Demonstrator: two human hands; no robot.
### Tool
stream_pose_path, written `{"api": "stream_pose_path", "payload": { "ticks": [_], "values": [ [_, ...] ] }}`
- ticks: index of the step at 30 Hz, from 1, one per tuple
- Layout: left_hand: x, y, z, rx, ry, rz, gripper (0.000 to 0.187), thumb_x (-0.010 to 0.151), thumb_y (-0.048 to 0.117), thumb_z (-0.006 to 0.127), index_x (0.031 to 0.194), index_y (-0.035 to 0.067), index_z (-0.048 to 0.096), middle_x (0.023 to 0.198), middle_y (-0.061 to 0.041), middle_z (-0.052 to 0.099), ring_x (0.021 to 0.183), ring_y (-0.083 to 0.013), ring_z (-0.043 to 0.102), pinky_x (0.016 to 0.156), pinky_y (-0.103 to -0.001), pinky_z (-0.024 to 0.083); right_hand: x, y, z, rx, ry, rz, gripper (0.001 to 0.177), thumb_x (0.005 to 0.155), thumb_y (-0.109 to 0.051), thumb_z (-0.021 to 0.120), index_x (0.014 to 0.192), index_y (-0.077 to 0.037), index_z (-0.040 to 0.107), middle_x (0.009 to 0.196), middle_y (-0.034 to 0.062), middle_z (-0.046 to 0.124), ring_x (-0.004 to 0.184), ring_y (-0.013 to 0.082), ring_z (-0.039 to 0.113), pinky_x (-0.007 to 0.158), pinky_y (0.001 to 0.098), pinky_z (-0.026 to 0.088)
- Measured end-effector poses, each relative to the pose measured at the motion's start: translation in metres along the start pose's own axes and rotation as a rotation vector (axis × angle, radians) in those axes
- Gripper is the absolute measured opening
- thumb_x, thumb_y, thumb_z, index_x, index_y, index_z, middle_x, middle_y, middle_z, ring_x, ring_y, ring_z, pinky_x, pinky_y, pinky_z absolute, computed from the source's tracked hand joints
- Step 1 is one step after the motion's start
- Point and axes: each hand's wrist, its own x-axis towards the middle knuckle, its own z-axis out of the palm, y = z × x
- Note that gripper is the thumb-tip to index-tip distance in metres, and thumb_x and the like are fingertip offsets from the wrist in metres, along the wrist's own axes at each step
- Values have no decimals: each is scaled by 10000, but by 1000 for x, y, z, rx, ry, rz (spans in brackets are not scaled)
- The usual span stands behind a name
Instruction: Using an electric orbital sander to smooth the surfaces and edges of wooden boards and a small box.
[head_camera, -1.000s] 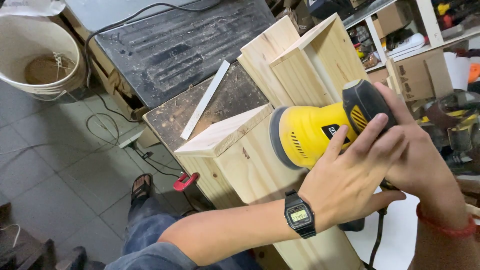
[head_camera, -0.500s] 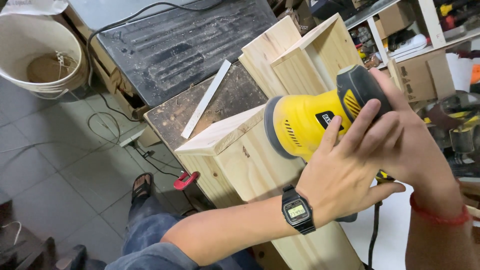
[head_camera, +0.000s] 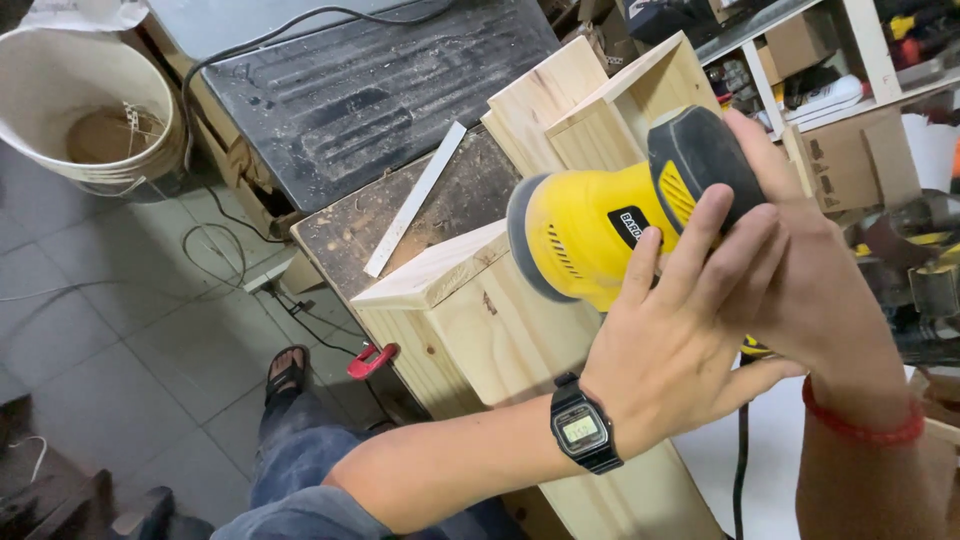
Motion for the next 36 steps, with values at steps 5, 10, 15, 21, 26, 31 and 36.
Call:
{"api": "stream_pose_path", "payload": {
  "ticks": [5,10,15,21,26,31,36],
  "values": [
    [3,-2,4,-52,6,-51,836,916,637,405,1551,94,407,1619,-9,276,1578,-255,169,1217,-526,452,9,4,0,-14,16,11,666,909,-73,524,1507,35,252,1522,264,375,1346,330,435,1072,373,336],
    [7,-3,-2,110,-16,-57,864,890,712,418,1541,144,420,1598,15,299,1540,-240,186,1229,-451,386,12,-2,0,12,12,-8,648,931,-86,532,1500,37,249,1511,262,388,1321,338,461,1062,392,366],
    [6,-5,-2,133,-10,-47,852,898,717,421,1537,153,435,1593,7,301,1533,-241,187,1230,-442,372,14,-8,0,6,-2,14,639,934,-66,535,1500,31,254,1485,267,421,1284,349,495,1036,415,400],
    [5,-6,-1,55,18,-52,825,912,671,471,1540,136,443,1600,12,298,1550,-239,173,1225,-481,426,14,-6,0,-4,9,-46,635,936,-83,525,1485,86,258,1493,294,395,1322,362,451,1071,409,357],
    [5,-5,-1,83,35,-65,779,920,635,373,1520,149,474,1578,16,345,1530,-234,231,1204,-441,401,15,-2,1,8,5,-47,662,912,-72,538,1496,58,254,1522,266,370,1354,339,427,1079,386,352],
    [0,0,-4,157,47,-33,747,922,628,377,1495,167,506,1549,22,370,1502,-247,253,1186,-411,392,1,5,1,-49,-47,-97,684,933,-16,502,1537,4,181,1472,212,471,1213,258,566,1034,311,412],
    [-9,14,-3,60,188,26,572,948,516,381,1259,124,657,1355,4,510,1359,-234,394,1138,-348,370,-25,17,-5,-6,-91,143,850,780,-62,556,1552,-143,209,1430,155,517,1091,308,638,978,354,467]
  ]
}}
